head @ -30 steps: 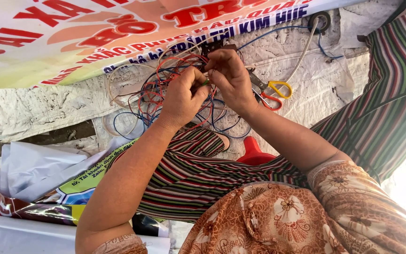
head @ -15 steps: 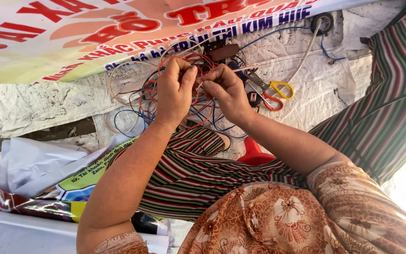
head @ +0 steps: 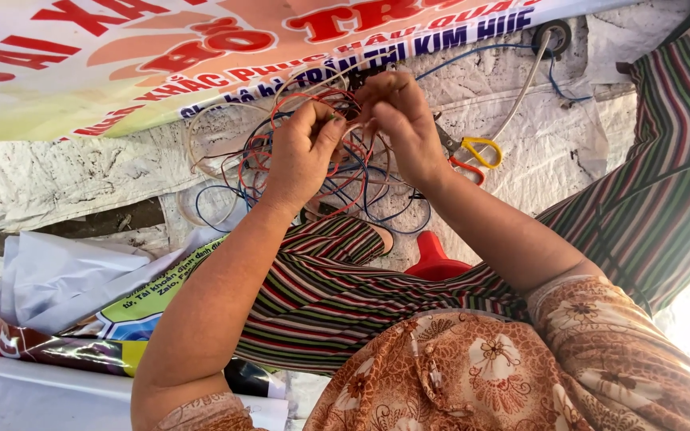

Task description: Connecting multiple electrical wires to a component by stripping the ends and securing them into terminals.

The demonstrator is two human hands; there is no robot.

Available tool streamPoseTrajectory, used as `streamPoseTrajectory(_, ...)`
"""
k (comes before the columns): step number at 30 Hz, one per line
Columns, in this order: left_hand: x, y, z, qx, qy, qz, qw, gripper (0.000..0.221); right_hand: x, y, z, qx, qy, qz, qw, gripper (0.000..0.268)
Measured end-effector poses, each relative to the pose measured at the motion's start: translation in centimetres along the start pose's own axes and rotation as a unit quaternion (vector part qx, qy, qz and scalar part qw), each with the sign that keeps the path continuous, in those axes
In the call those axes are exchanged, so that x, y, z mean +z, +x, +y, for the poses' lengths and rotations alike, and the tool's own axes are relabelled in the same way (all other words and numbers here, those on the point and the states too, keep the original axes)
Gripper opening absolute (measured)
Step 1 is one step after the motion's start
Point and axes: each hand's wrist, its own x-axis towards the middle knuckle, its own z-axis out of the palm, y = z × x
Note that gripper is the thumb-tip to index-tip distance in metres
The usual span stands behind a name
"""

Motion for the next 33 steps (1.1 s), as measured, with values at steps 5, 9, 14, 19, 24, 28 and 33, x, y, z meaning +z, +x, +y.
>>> streamPoseTrajectory(5, -0.2, 0.0, 0.0, -0.023, -0.039, -0.007, 0.999, 0.015, -0.6, 0.1, 0.1, -0.152, -0.251, -0.042, 0.955, 0.035)
streamPoseTrajectory(9, -0.2, 0.0, 0.2, -0.028, -0.032, -0.01, 0.999, 0.02, -1.1, 0.1, 1.4, -0.251, -0.362, -0.008, 0.898, 0.033)
streamPoseTrajectory(14, -0.2, 0.0, 0.3, -0.034, -0.02, -0.032, 0.999, 0.02, -0.8, 0.3, 0.7, -0.314, -0.429, -0.011, 0.847, 0.014)
streamPoseTrajectory(19, -0.1, 0.1, -0.1, -0.058, -0.036, -0.039, 0.997, 0.021, -1.1, 0.8, 1.3, -0.332, -0.438, -0.021, 0.835, 0.012)
streamPoseTrajectory(24, 0.0, 0.3, -1.5, 0.047, -0.075, -0.021, 0.996, 0.023, -2.1, 0.7, 4.2, -0.274, -0.336, -0.009, 0.901, 0.008)
streamPoseTrajectory(28, -0.5, 0.2, -0.6, 0.056, -0.062, -0.024, 0.996, 0.018, -1.8, 0.5, 3.7, -0.226, -0.285, -0.022, 0.931, 0.005)
streamPoseTrajectory(33, -0.7, 0.5, -0.5, 0.084, -0.037, -0.033, 0.995, 0.009, -2.0, 0.1, 5.3, -0.132, -0.175, -0.044, 0.975, 0.015)
